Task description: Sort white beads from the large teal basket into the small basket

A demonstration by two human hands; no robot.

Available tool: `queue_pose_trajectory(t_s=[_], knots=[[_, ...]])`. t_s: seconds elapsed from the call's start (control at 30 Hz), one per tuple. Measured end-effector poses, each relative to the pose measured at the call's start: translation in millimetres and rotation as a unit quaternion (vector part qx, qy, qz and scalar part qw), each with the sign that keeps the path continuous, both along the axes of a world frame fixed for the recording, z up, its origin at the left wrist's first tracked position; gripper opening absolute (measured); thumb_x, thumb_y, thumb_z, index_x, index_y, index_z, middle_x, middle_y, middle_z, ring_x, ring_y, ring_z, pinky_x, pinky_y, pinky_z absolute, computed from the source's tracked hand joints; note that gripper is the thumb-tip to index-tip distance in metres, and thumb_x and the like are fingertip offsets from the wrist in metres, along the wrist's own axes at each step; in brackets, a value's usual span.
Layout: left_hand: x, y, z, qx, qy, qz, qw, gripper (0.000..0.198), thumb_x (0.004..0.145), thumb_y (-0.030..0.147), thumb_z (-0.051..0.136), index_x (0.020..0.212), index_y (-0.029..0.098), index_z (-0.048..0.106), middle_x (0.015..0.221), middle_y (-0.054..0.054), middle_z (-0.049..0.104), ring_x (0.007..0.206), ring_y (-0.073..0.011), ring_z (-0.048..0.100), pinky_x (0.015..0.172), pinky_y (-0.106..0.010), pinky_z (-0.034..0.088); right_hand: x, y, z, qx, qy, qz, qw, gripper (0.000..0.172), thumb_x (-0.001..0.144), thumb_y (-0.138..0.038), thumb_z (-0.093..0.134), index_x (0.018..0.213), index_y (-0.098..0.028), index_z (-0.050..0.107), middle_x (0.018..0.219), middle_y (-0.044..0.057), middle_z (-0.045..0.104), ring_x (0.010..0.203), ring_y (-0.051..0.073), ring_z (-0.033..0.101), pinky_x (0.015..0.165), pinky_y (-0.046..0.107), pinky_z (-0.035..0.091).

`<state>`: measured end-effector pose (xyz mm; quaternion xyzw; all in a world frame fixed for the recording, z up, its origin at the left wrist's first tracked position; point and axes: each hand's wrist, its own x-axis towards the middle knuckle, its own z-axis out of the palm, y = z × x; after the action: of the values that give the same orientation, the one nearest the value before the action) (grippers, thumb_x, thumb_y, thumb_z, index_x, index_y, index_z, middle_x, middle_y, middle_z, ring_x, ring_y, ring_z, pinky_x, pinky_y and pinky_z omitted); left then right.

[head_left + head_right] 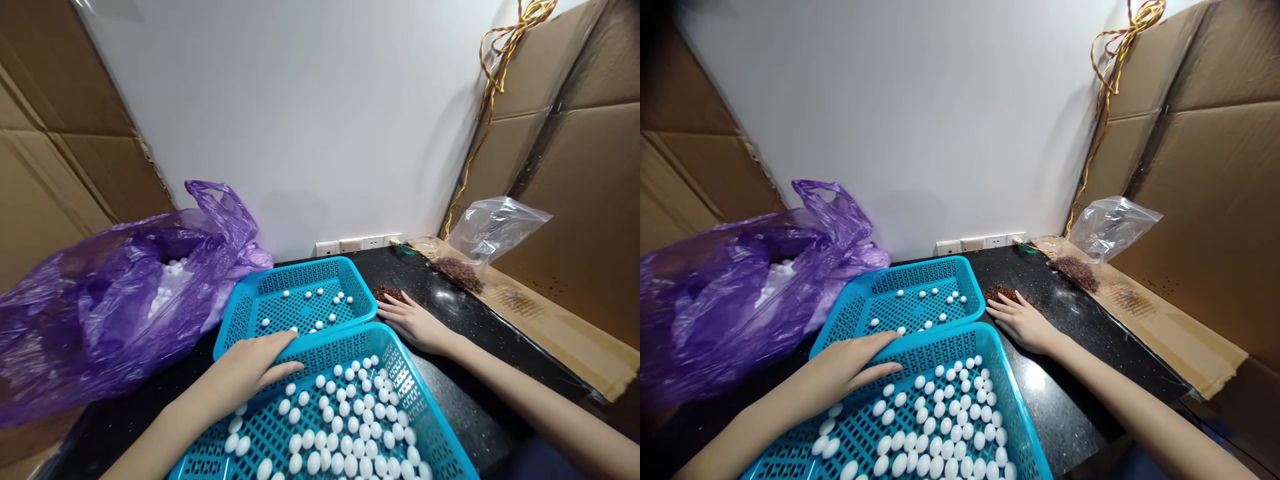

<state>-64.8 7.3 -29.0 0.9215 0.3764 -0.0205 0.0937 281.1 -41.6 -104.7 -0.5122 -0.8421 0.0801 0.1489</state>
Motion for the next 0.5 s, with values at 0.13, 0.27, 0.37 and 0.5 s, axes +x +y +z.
queue_pose_trajectory(t_s=[0.13, 0.27, 0.37, 0.5], knots=[[6.1, 1.3, 0.8, -0.002, -0.009, -0.007, 1.000, 0.048, 0.089, 0.054, 0.043, 0.121, 0.019, 0.053, 0.123, -0.011, 0.059, 0.107, -0.0319, 0.060, 0.086, -0.044, 0.048, 4.4, 8.2, 1.9, 0.022, 0.014, -0.005, 1.000, 0.041, 0.096, -0.032, 0.034, 0.136, -0.029, 0.040, 0.149, 0.004, 0.032, 0.139, 0.029, 0.020, 0.110, 0.060, 0.010], [7.4, 1.4, 6.9, -0.020, -0.023, -0.012, 0.999, 0.047, 0.088, 0.055, 0.044, 0.119, 0.021, 0.055, 0.120, -0.010, 0.061, 0.105, -0.0304, 0.060, 0.085, -0.041, 0.048, 6.3, 22.3, 10.4, 0.037, 0.093, -0.056, 0.993, 0.035, 0.092, -0.032, 0.044, 0.124, -0.022, 0.054, 0.134, 0.011, 0.050, 0.125, 0.025, 0.043, 0.106, 0.048, 0.030], [11.0, 7.4, 19.0, -0.059, -0.005, -0.015, 0.998, 0.050, 0.083, 0.063, 0.045, 0.111, 0.024, 0.060, 0.113, -0.009, 0.064, 0.101, -0.0297, 0.061, 0.081, -0.038, 0.048, 10.0, 46.2, 19.6, 0.014, 0.097, -0.069, 0.993, 0.024, 0.088, -0.024, 0.047, 0.104, -0.017, 0.064, 0.110, 0.012, 0.063, 0.104, 0.022, 0.057, 0.093, 0.037, 0.043], [21.9, 19.6, 39.4, -0.097, -0.053, -0.010, 0.994, 0.049, 0.082, 0.064, 0.046, 0.109, 0.025, 0.060, 0.110, -0.007, 0.063, 0.099, -0.0251, 0.060, 0.083, -0.034, 0.046, 11.5, 83.7, 32.6, -0.058, 0.072, -0.066, 0.993, 0.020, 0.078, -0.020, 0.058, 0.095, -0.017, 0.067, 0.093, 0.006, 0.066, 0.084, 0.018, 0.062, 0.076, 0.028, 0.048]])
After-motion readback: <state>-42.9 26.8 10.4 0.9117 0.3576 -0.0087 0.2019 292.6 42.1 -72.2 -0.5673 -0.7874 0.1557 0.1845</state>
